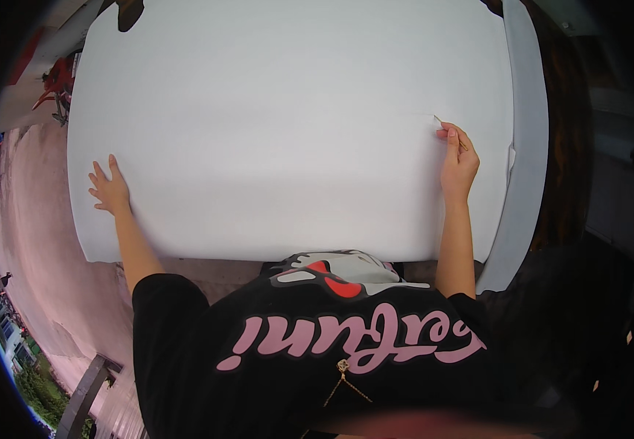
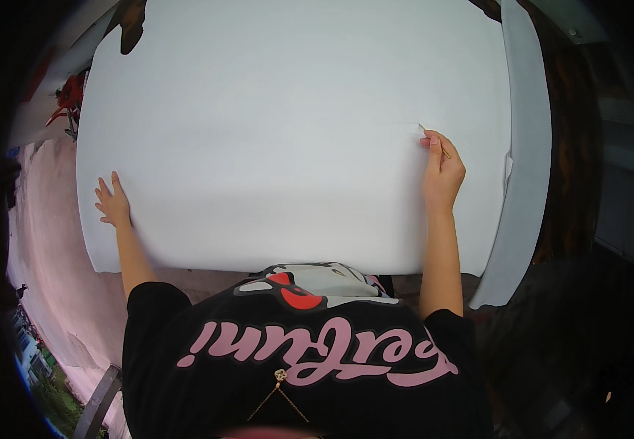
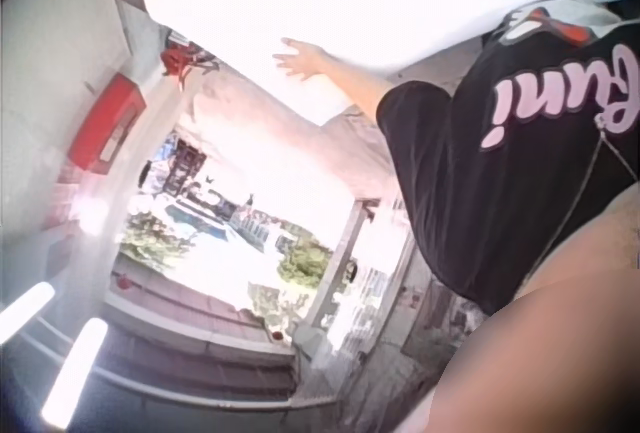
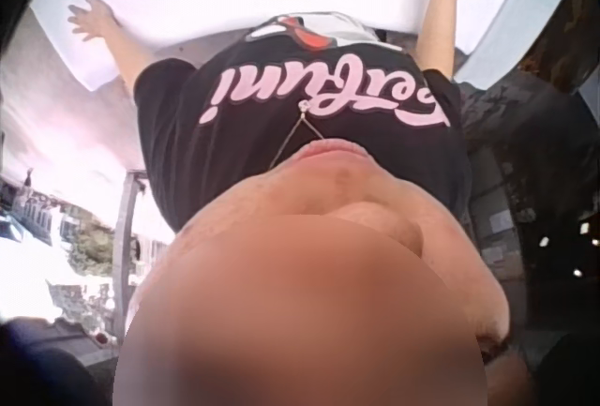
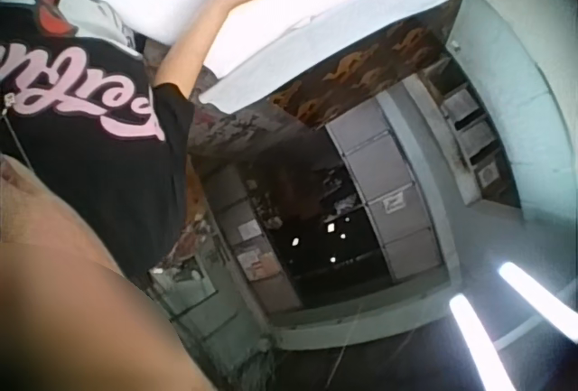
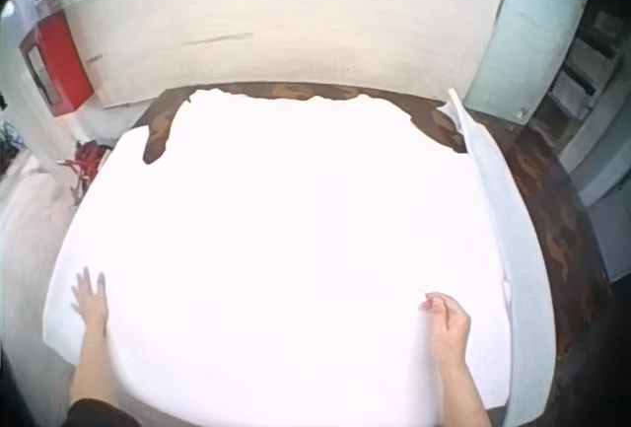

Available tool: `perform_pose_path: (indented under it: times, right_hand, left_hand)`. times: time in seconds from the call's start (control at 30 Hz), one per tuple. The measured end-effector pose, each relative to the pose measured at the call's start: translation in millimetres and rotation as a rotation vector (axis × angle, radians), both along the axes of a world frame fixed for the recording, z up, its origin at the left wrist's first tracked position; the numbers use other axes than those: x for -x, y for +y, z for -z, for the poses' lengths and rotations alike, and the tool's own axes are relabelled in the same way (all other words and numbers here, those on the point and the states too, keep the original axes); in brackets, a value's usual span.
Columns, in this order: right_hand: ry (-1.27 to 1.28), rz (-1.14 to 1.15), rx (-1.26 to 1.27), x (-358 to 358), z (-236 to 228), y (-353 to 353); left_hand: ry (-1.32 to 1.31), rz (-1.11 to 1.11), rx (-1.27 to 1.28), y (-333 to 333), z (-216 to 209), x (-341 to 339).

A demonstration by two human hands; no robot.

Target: The person unfolds a large white sheet of fabric on a table and uses a small pointed tool to make marks along the edges and surface. The person repeatedly adjusts the fabric and continues marking different sections.

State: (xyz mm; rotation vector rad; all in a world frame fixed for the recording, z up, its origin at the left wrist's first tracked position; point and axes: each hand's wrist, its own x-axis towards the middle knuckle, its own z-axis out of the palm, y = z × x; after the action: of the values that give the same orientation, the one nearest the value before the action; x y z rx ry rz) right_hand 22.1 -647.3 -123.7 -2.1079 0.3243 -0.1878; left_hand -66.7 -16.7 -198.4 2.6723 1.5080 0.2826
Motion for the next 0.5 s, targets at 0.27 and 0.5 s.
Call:
perform_pose_path:
  times: [0.27, 0.5]
  right_hand:
    - [-0.292, 0.055, -0.096, -5, 5, -12]
    - [0.015, 0.412, 0.919, 31, 25, -168]
  left_hand:
    - [-0.006, 0.003, 0.000, -3, -1, -2]
    - [-0.007, 0.001, 0.008, -2, -2, -1]
